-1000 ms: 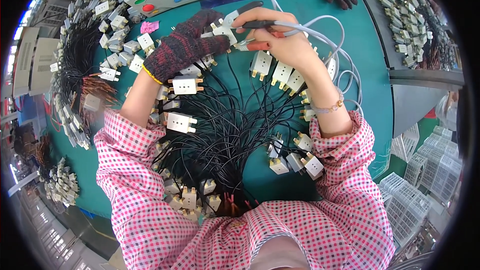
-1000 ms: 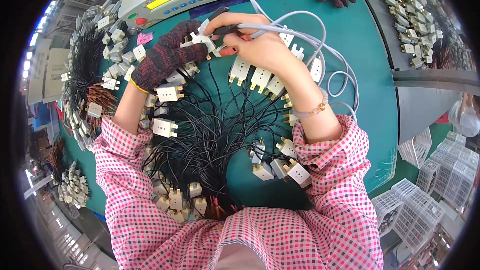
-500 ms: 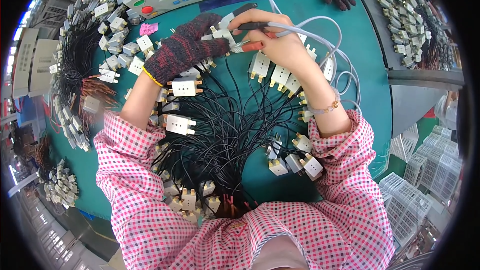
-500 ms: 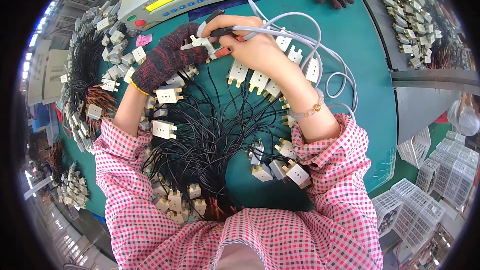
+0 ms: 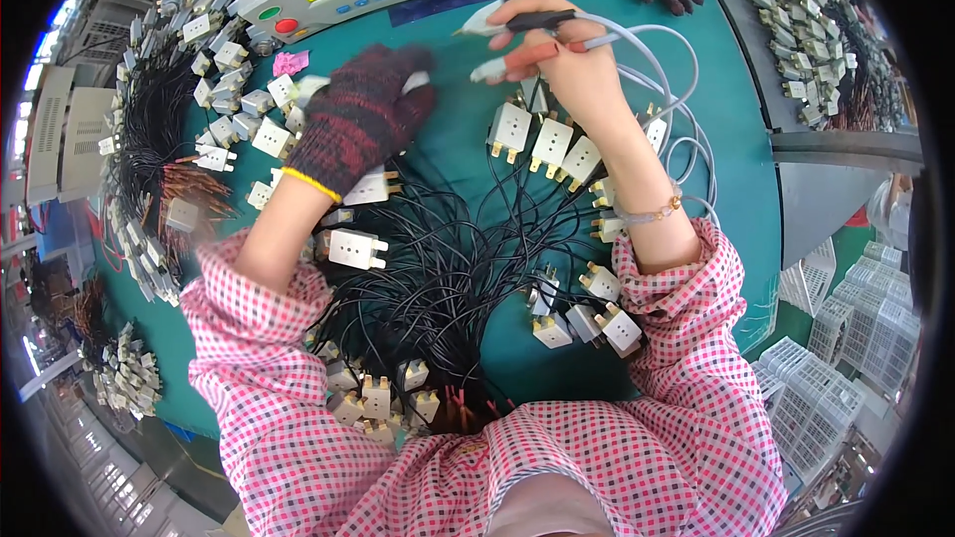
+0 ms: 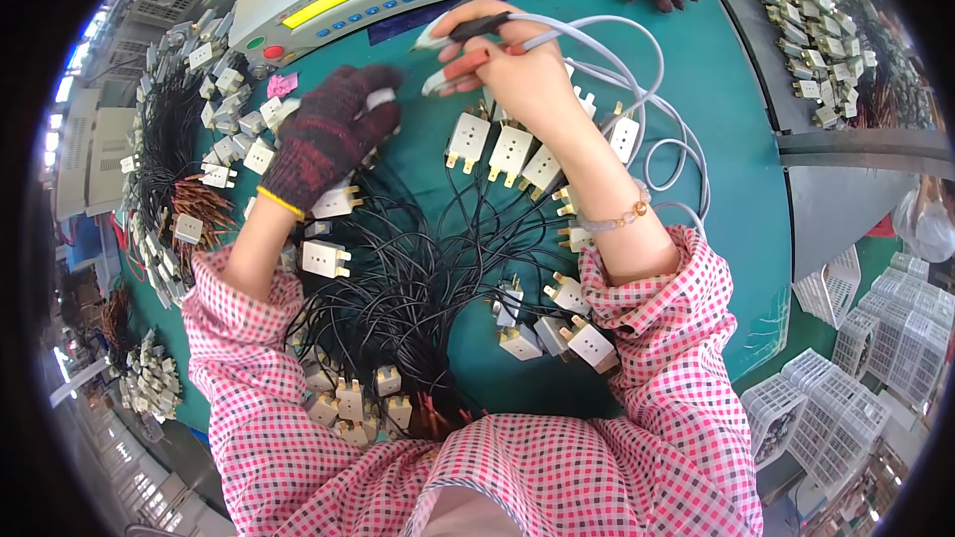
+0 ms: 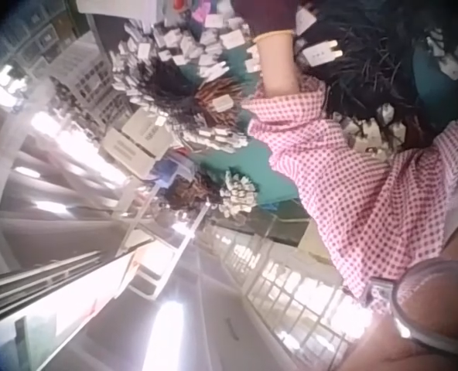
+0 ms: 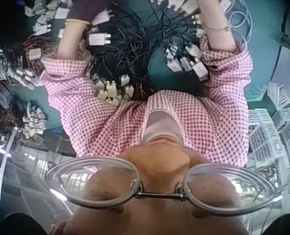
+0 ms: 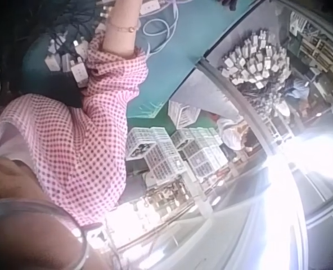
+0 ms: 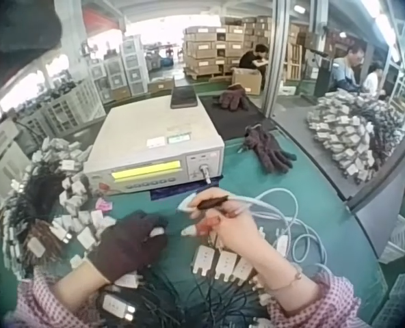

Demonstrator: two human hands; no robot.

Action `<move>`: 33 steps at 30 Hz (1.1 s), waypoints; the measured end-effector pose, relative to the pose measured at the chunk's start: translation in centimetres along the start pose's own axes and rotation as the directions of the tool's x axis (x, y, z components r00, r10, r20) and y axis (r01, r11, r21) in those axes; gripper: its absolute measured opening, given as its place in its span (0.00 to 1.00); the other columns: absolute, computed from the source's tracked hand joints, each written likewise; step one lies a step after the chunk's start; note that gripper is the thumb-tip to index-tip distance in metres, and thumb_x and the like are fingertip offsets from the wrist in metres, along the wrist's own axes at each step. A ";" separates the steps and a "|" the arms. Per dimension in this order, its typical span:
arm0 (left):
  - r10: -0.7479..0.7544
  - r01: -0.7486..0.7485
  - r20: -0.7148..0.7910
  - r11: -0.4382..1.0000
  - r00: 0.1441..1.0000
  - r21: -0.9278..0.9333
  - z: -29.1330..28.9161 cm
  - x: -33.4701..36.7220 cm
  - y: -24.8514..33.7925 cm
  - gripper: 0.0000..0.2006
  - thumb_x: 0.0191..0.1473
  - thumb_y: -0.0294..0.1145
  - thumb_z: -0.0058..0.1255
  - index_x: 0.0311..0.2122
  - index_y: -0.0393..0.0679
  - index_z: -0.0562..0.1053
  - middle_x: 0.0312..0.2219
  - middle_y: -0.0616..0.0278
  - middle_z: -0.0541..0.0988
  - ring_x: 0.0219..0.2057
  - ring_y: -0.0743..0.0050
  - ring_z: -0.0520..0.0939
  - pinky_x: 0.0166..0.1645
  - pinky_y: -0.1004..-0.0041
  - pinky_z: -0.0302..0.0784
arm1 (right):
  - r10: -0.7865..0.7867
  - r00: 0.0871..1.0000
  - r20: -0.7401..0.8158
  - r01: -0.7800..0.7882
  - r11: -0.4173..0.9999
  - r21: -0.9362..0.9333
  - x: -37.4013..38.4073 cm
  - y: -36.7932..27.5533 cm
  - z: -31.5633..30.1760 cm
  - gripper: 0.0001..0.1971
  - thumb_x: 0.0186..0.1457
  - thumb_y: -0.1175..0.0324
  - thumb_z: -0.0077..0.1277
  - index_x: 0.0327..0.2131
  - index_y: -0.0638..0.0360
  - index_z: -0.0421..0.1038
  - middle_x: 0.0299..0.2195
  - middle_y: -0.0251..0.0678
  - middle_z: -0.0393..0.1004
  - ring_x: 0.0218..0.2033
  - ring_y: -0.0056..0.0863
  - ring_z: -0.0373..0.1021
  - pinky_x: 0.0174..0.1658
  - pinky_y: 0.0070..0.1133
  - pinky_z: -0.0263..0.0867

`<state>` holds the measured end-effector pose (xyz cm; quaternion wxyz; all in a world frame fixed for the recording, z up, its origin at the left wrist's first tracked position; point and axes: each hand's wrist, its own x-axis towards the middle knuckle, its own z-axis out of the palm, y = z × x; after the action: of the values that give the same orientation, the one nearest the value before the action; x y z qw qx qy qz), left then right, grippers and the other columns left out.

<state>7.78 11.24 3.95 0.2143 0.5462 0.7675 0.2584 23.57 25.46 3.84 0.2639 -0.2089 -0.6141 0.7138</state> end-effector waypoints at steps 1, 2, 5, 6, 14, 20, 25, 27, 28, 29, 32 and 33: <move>0.127 -0.069 -0.092 0.879 0.988 0.472 -0.2 -0.3 0.1 0.19 0.48 0.32 0.52 0.47 0.51 0.67 0.38 0.62 0.73 0.37 0.69 0.75 0.42 0.70 0.71 | 0.005 0.997 -0.082 -0.006 1.000 -0.020 0.1 0.3 -0.3 0.14 0.47 0.84 0.38 0.35 0.62 0.72 0.28 0.36 0.72 0.27 0.25 0.73 0.29 0.16 0.71; 0.281 -0.062 -0.113 0.548 0.953 0.834 -0.4 -0.4 0.2 0.19 0.46 0.32 0.52 0.46 0.52 0.68 0.39 0.60 0.72 0.38 0.65 0.74 0.43 0.69 0.71 | 0.005 0.996 -0.089 -0.007 1.000 -0.022 0.2 0.3 -0.7 0.14 0.47 0.84 0.38 0.35 0.62 0.72 0.28 0.36 0.72 0.27 0.25 0.73 0.29 0.16 0.71; 0.428 -0.235 -0.014 0.523 0.904 0.819 -0.6 0.4 1.2 0.16 0.46 0.34 0.49 0.43 0.49 0.69 0.40 0.58 0.71 0.40 0.59 0.73 0.44 0.67 0.70 | -0.009 0.989 -0.149 0.004 0.999 -0.035 0.5 0.2 0.1 0.12 0.49 0.83 0.37 0.34 0.64 0.71 0.28 0.37 0.72 0.27 0.24 0.73 0.31 0.17 0.73; 0.386 -0.330 0.104 0.584 0.917 0.742 -0.1 0.9 2.0 0.15 0.47 0.35 0.48 0.43 0.48 0.70 0.39 0.57 0.71 0.40 0.59 0.73 0.44 0.68 0.70 | -0.018 0.989 -0.148 0.014 0.999 -0.029 0.7 0.4 0.0 0.12 0.49 0.83 0.37 0.34 0.64 0.71 0.28 0.37 0.72 0.27 0.24 0.73 0.31 0.17 0.73; 0.135 -0.180 0.342 0.978 0.930 0.104 1.6 -0.5 4.4 0.19 0.51 0.36 0.50 0.46 0.40 0.64 0.32 0.57 0.73 0.30 0.70 0.77 0.37 0.72 0.73 | -0.007 0.982 -0.190 0.014 0.999 0.037 0.6 0.6 0.0 0.13 0.48 0.85 0.36 0.35 0.65 0.70 0.29 0.38 0.70 0.28 0.26 0.72 0.30 0.20 0.74; -0.125 0.290 0.281 0.673 0.951 -0.681 -2.0 -4.0 2.4 0.25 0.43 0.23 0.56 0.48 0.40 0.61 0.36 0.61 0.72 0.36 0.73 0.75 0.39 0.72 0.73 | -0.055 0.959 0.279 0.019 0.991 0.129 -0.6 -1.0 -0.1 0.12 0.42 0.85 0.42 0.32 0.65 0.71 0.27 0.38 0.72 0.27 0.23 0.72 0.27 0.17 0.72; -0.079 0.273 0.263 0.370 0.962 -0.888 -2.3 -4.5 1.4 0.28 0.41 0.20 0.55 0.51 0.42 0.60 0.43 0.58 0.71 0.45 0.66 0.73 0.44 0.70 0.73 | -0.078 0.951 0.300 0.048 0.993 0.106 -2.1 -1.4 2.1 0.12 0.40 0.83 0.45 0.31 0.65 0.72 0.29 0.35 0.73 0.30 0.20 0.71 0.33 0.15 0.68; -0.077 0.240 0.228 0.386 0.971 -0.891 -2.0 -4.7 1.2 0.31 0.40 0.17 0.55 0.52 0.44 0.60 0.44 0.58 0.70 0.46 0.65 0.72 0.45 0.68 0.73 | -0.081 0.960 0.268 0.056 0.993 0.101 -2.1 -1.9 2.3 0.11 0.41 0.83 0.44 0.31 0.65 0.72 0.29 0.35 0.73 0.32 0.19 0.71 0.34 0.15 0.68; -0.082 0.241 0.227 0.381 0.970 -0.892 -2.1 -4.9 1.2 0.31 0.40 0.17 0.55 0.52 0.44 0.60 0.44 0.58 0.70 0.46 0.65 0.72 0.45 0.68 0.73 | -0.077 0.959 0.272 0.051 0.994 0.100 -2.2 -2.0 2.5 0.11 0.41 0.83 0.44 0.31 0.65 0.72 0.29 0.35 0.73 0.32 0.19 0.71 0.34 0.15 0.68; -0.089 0.238 0.221 0.401 0.971 -0.884 -2.4 -5.0 1.2 0.32 0.40 0.16 0.55 0.52 0.45 0.59 0.45 0.58 0.70 0.46 0.65 0.72 0.45 0.69 0.73 | -0.095 0.952 0.291 0.069 0.993 0.098 -2.3 -2.1 2.7 0.11 0.41 0.83 0.44 0.31 0.65 0.72 0.29 0.35 0.73 0.32 0.19 0.71 0.34 0.15 0.68; -0.088 0.193 0.172 0.450 0.981 -0.872 -1.6 -4.7 0.9 0.33 0.39 0.16 0.56 0.52 0.46 0.59 0.45 0.59 0.68 0.46 0.66 0.72 0.44 0.70 0.73 | -0.151 0.941 0.302 0.145 0.988 0.044 -2.5 -1.3 2.5 0.13 0.41 0.83 0.41 0.33 0.65 0.71 0.29 0.37 0.73 0.31 0.22 0.72 0.32 0.16 0.68; -0.078 0.142 0.119 0.482 0.990 -0.865 -1.6 -4.8 1.0 0.33 0.39 0.16 0.56 0.53 0.46 0.58 0.45 0.59 0.68 0.45 0.67 0.73 0.43 0.71 0.74 | -0.196 0.933 0.302 0.208 0.978 -0.008 -2.5 -1.2 2.5 0.15 0.41 0.83 0.39 0.34 0.66 0.71 0.30 0.39 0.73 0.30 0.25 0.73 0.30 0.16 0.68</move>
<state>9.02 6.72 5.99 0.5010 0.3207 0.5577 0.5789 24.09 22.08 5.39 0.2356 -0.0395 -0.6791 0.6941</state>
